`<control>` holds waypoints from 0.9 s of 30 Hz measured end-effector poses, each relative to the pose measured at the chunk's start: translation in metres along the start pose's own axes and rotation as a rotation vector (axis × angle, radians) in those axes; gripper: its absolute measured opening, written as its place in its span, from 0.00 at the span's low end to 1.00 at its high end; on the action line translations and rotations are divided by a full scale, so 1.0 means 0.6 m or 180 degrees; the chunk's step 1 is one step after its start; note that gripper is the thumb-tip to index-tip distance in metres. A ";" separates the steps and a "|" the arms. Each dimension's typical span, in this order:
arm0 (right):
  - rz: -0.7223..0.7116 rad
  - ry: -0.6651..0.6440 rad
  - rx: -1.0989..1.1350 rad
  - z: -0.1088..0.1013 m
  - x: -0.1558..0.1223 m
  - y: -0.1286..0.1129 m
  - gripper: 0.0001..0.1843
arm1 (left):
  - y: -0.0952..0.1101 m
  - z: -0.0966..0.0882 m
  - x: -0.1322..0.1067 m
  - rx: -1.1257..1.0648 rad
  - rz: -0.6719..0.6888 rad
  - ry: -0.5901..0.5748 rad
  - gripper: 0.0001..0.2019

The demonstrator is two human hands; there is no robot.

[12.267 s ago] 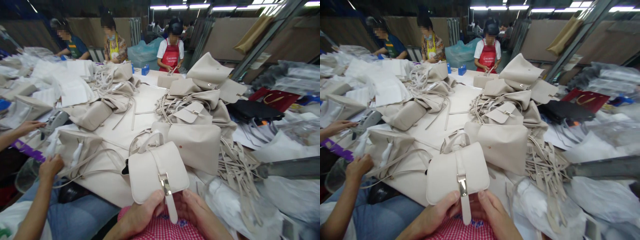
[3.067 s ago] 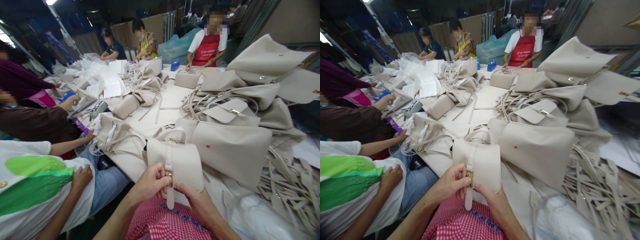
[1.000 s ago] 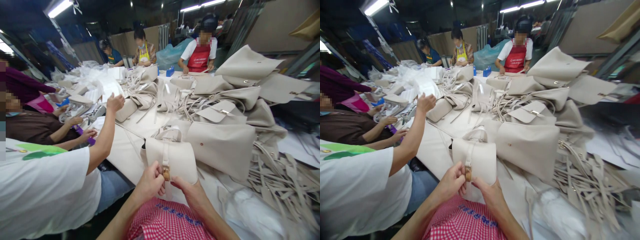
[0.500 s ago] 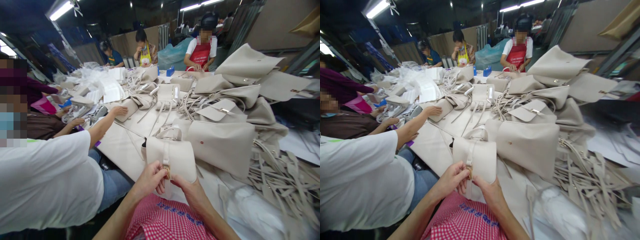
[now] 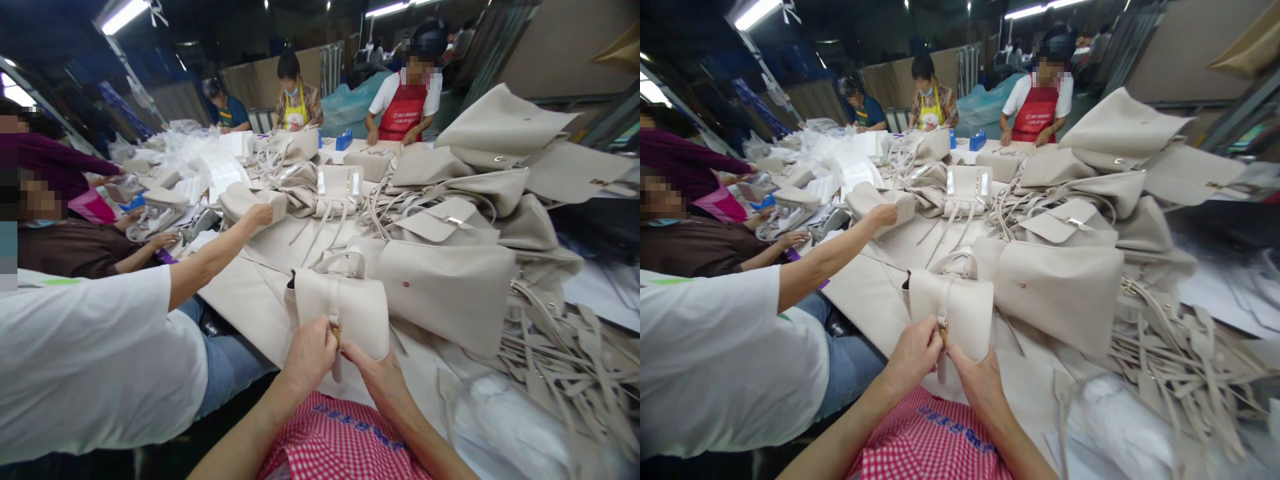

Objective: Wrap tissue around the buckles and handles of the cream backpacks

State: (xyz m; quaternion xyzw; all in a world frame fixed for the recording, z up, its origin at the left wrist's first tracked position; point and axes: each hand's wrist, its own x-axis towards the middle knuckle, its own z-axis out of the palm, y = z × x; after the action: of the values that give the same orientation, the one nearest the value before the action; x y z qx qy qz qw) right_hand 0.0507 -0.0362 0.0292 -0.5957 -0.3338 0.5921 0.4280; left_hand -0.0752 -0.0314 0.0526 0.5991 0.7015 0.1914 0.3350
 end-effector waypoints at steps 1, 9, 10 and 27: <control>0.0009 -0.0024 0.0014 -0.001 0.001 -0.001 0.21 | -0.002 0.000 -0.001 -0.0139 -0.0033 -0.0075 0.10; -0.0043 -0.0160 0.0203 -0.006 0.002 -0.009 0.27 | 0.006 -0.018 -0.032 -0.0056 0.0398 0.0245 0.09; -0.0063 -0.0154 0.0152 -0.004 0.001 -0.009 0.27 | 0.007 -0.018 -0.033 0.0024 0.0433 0.0319 0.08; -0.0057 0.0014 0.0026 0.008 -0.001 0.010 0.20 | -0.007 0.013 -0.013 0.0565 0.0059 0.0270 0.06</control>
State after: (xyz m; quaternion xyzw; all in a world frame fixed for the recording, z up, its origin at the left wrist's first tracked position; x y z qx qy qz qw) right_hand 0.0455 -0.0384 0.0244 -0.5922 -0.3358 0.5883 0.4364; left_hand -0.0721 -0.0411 0.0462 0.6243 0.7237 0.1567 0.2488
